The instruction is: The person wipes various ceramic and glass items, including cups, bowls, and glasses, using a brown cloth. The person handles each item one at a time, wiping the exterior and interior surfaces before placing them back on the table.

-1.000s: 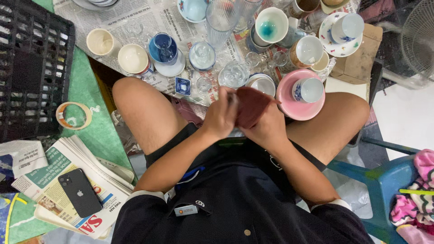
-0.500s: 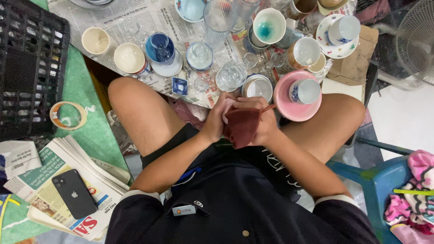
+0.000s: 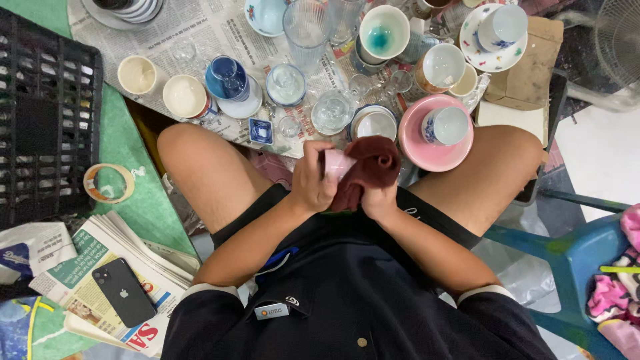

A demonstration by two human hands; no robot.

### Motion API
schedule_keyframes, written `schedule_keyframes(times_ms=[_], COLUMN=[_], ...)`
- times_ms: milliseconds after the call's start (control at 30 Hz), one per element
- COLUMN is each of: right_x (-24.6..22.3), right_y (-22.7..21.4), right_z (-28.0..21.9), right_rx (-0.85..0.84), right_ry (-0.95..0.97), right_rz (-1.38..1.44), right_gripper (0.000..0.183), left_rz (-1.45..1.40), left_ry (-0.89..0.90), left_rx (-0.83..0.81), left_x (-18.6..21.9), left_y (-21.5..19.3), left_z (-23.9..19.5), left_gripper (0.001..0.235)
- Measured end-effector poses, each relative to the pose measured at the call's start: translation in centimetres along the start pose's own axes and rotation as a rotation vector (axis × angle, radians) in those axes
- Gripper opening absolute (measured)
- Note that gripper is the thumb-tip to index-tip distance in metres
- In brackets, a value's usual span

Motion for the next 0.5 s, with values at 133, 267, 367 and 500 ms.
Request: schedule_keyframes(times_ms=[133, 267, 367, 500], right_x=[5.4, 5.3, 4.2, 4.1], right_y=[-2.8, -3.2, -3.8, -3.8], right_z=[-0.1, -0.1, 0.7, 1.8], right_rx=[0.108, -0.349, -0.497, -0.4], right_ry=[0.595, 0.796, 0.653, 0.503], right_rz=[0.372, 0.308, 0.091, -0.055], right_gripper=[0.041, 0.053, 0.052, 0.048], left_rz=[0.189, 0.144, 0.193, 0.247], left_ry=[0.32, 0.553, 0.56, 0.558], left_rx=[-0.061, -0.301, -0.421, -0.431], left_x=[1.9, 4.1, 4.9, 5.9], left_y=[0.1, 0.4, 0.3, -1.1], left_z=[1.0, 2.6, 4.4, 6.8], left_gripper=[0.063, 0.07, 0.072, 0.07])
Point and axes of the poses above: each hand's wrist, its own z-axis towards the middle knuckle, its own y-axis out of the palm, x = y × z, the point moved 7 cm from there along z, towards the middle knuckle, and after that the axes turned 12 degrees about y, right-handed, at the moved point
